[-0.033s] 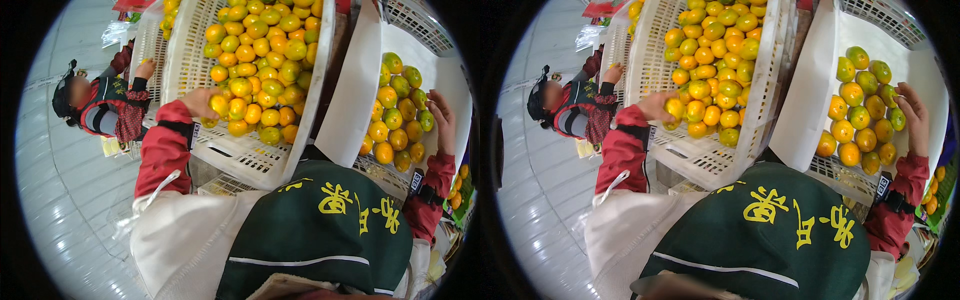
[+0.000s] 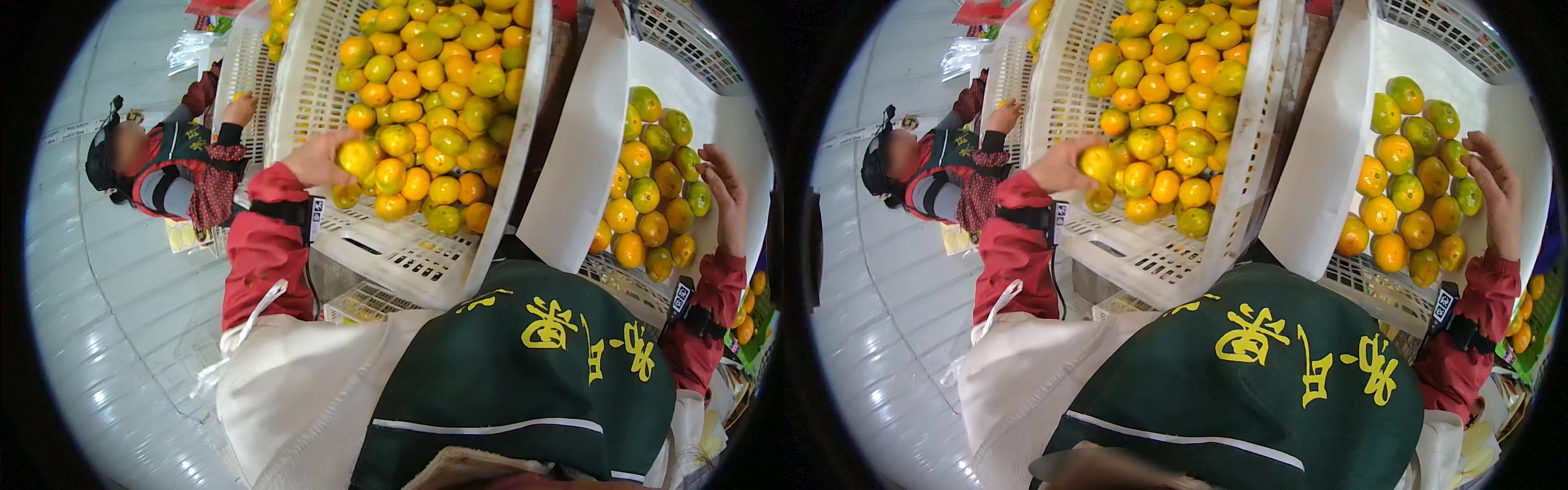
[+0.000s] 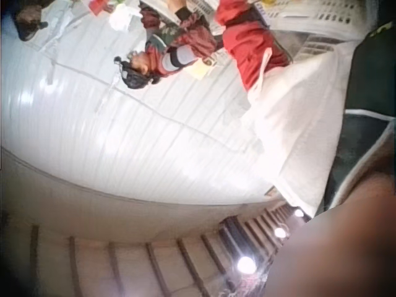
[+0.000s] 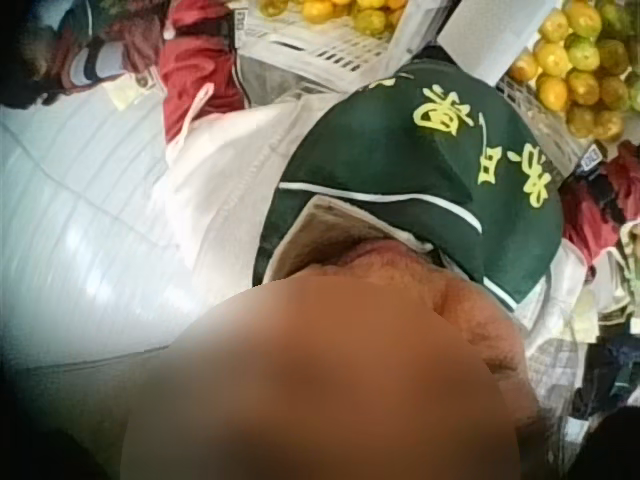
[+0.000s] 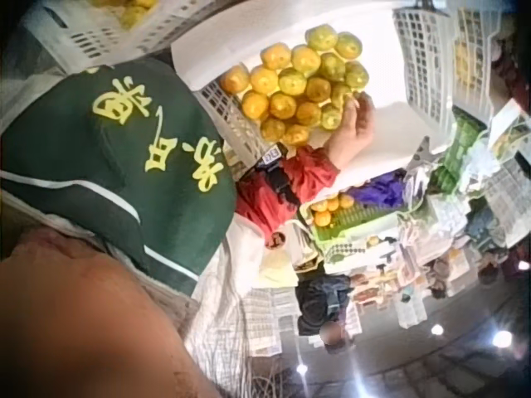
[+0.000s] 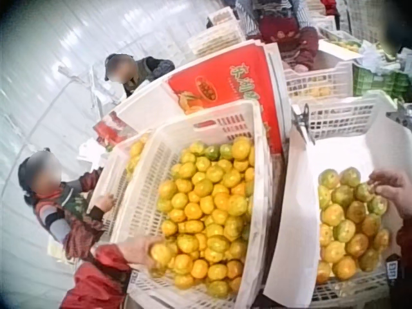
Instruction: The person applies round stickers to a red cardboard box filled with oranges, then seals the box with tape. They move the sealed box aside and line a white crate with a sheet of foam. The person then picks oranges from a bulk bin and places them one by one into the lined crate.
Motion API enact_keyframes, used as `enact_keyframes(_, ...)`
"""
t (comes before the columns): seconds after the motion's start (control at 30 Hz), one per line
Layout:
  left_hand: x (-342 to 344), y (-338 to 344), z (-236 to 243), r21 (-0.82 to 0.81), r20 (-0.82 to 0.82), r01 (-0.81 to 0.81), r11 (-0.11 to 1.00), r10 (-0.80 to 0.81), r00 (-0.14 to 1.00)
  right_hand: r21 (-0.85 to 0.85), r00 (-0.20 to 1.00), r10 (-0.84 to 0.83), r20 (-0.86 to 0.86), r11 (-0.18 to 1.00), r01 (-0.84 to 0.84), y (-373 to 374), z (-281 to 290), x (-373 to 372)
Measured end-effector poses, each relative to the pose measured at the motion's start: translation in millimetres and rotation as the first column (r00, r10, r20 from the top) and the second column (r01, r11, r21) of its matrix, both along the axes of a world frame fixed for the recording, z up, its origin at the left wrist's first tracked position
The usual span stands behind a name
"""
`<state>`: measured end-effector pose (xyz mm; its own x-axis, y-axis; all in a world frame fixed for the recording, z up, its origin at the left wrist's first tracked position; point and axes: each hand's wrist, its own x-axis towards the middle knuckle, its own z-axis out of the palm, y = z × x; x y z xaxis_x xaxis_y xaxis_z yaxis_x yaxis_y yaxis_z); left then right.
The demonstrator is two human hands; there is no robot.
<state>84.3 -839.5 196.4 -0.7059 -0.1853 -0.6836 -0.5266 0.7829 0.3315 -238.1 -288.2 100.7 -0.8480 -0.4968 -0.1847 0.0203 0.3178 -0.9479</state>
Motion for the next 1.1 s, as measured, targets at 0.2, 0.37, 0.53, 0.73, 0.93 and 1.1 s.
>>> enact_keyframes(0.2,-39.8,69.6,78.4,-0.108,-0.677,0.279,0.954,-0.276,0.682,-0.304,0.929,0.365,-0.062,0.879,-0.366,-124.4,88.6,69.2)
enact_keyframes(0.37,-78.5,158.7,77.4,-0.264,-0.785,0.346,0.9,-0.409,0.465,-0.753,0.83,0.554,-0.058,0.522,-0.401,-224.5,102.0,131.4)
enact_keyframes(0.53,-58.8,119.5,47.8,0.057,-0.802,0.1,0.993,-0.014,0.597,-0.628,0.878,0.456,0.147,0.729,-0.274,-181.9,85.4,109.9)
enact_keyframes(0.73,-2.6,0.6,-41.9,0.099,0.33,-0.18,0.979,0.139,0.934,-0.418,0.93,-0.004,0.369,0.893,0.169,-65.7,38.1,30.0)
enact_keyframes(0.93,26.3,-13.5,-116.4,0.121,0.733,-0.308,0.944,0.125,0.669,-0.29,0.944,-0.167,0.286,0.923,0.252,-2.0,-2.8,-19.8)
enact_keyframes(1.1,44.5,-22.4,-128.6,0.335,0.739,-0.558,0.76,0.155,0.655,-0.159,0.966,-0.189,0.177,0.963,0.218,0.7,-17.2,-39.6)
